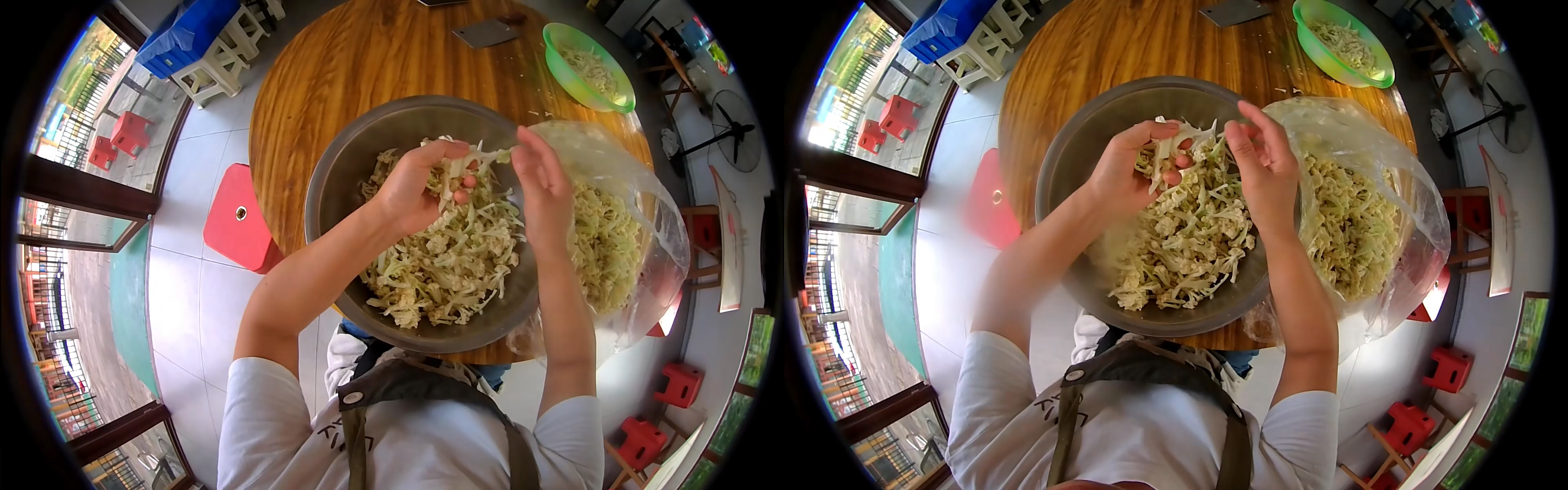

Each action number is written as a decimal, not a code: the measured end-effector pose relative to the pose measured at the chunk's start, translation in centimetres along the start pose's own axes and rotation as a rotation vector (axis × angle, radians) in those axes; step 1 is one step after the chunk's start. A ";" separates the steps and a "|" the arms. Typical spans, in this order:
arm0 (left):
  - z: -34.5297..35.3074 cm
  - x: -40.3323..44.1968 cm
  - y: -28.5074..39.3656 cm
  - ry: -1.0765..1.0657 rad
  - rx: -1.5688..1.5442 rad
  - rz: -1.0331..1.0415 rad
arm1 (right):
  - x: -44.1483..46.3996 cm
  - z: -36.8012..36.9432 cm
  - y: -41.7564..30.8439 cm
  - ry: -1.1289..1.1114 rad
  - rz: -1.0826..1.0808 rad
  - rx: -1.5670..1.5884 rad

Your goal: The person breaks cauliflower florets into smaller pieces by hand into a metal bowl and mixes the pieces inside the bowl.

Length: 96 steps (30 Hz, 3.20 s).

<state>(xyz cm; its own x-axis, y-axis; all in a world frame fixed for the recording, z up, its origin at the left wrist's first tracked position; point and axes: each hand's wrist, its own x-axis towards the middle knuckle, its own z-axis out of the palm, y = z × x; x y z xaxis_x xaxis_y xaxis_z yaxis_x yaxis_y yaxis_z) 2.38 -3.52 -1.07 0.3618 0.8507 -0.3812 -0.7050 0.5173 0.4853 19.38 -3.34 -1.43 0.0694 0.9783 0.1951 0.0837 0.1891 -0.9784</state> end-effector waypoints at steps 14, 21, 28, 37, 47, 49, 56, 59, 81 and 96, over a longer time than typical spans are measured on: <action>0.3 0.0 0.1 0.077 0.058 0.007 | -0.4 -0.5 0.7 -0.029 -0.091 0.205; 0.1 0.0 0.2 -0.035 0.060 -0.074 | -0.2 0.4 0.1 -0.073 -0.058 0.018; -0.2 -0.1 -0.2 -0.080 0.094 -0.124 | -0.5 0.0 0.8 -0.360 -0.062 0.030; 0.2 0.0 -0.1 0.028 0.053 -0.085 | -0.4 -0.4 0.8 -0.180 0.049 0.328; -0.1 0.2 -0.1 0.018 0.141 -0.017 | -0.1 -0.1 0.9 -0.140 -0.176 -0.061; -0.2 0.5 -0.4 0.012 0.190 -0.003 | -0.7 0.0 0.4 -0.258 -0.305 -0.166; 0.2 -0.1 -0.3 0.014 0.253 -0.092 | -0.8 0.5 0.8 -0.145 -0.426 -0.210; -0.4 0.2 -0.3 -0.024 0.211 -0.130 | -0.7 0.2 0.9 -0.014 -0.261 -0.062; -1.4 0.9 -0.4 -0.129 -0.143 -0.059 | -0.7 0.4 0.9 -0.376 -0.411 -0.296; -1.0 0.4 -0.1 -0.144 0.237 -0.047 | -0.3 0.4 1.0 -0.180 -0.081 -0.115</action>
<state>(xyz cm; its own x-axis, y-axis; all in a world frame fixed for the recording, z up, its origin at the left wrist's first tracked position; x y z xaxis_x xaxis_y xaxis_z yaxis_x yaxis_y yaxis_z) 1.94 -3.34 -2.03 0.4860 0.8208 -0.3001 -0.5288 0.5496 0.6468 19.09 -3.44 -2.50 -0.1194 0.9615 0.2474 0.1952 0.2671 -0.9437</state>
